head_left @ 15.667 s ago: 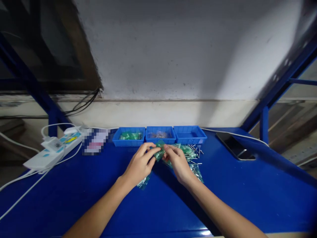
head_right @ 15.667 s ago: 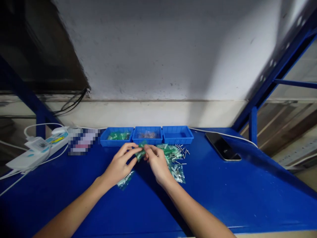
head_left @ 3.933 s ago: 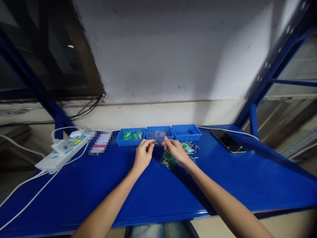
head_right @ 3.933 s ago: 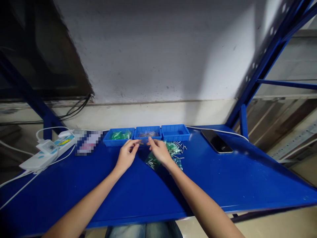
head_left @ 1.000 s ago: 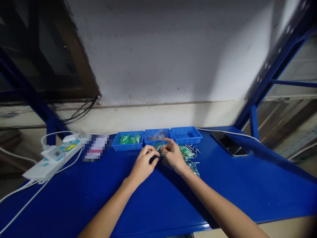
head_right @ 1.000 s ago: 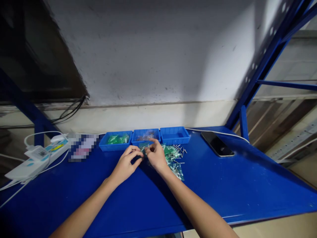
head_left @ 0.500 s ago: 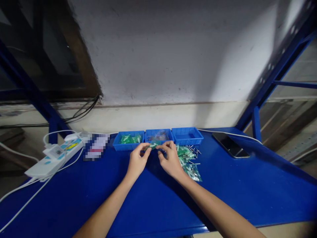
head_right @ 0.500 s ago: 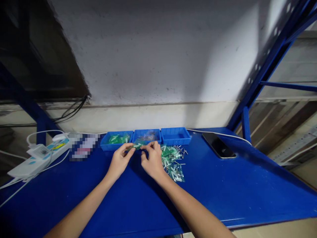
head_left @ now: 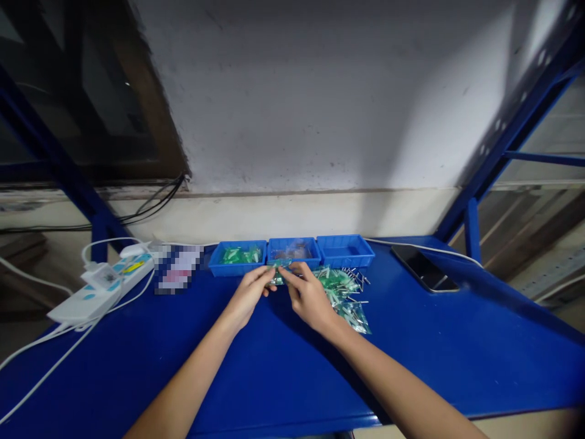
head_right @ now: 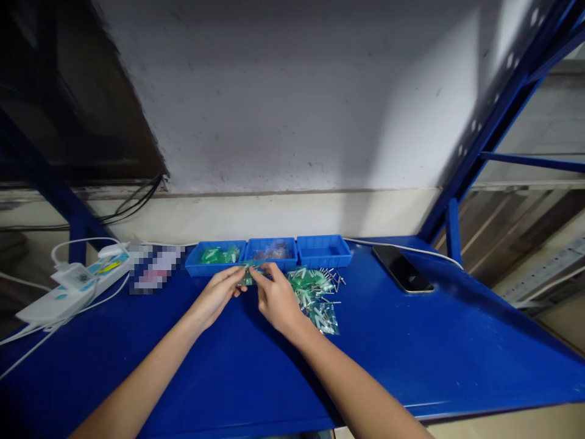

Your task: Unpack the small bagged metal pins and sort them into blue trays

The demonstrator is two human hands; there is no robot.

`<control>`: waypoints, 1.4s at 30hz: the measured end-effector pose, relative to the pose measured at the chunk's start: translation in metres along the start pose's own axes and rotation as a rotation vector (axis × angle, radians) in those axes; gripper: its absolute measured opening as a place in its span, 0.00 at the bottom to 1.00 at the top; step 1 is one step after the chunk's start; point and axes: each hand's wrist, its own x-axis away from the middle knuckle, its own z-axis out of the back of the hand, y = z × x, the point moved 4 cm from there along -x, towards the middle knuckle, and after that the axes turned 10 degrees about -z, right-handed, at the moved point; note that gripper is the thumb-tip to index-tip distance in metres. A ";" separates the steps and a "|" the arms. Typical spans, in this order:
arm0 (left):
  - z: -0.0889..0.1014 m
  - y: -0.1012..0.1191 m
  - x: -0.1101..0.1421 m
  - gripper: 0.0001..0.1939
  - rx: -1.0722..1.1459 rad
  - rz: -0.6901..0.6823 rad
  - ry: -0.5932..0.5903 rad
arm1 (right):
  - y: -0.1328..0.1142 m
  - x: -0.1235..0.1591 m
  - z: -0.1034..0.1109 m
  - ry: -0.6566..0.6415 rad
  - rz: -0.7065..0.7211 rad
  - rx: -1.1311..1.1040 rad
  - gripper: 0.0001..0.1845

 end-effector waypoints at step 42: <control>-0.043 -0.018 0.004 0.29 0.017 0.161 -0.034 | 0.017 -0.014 0.036 -0.059 -0.223 -0.105 0.07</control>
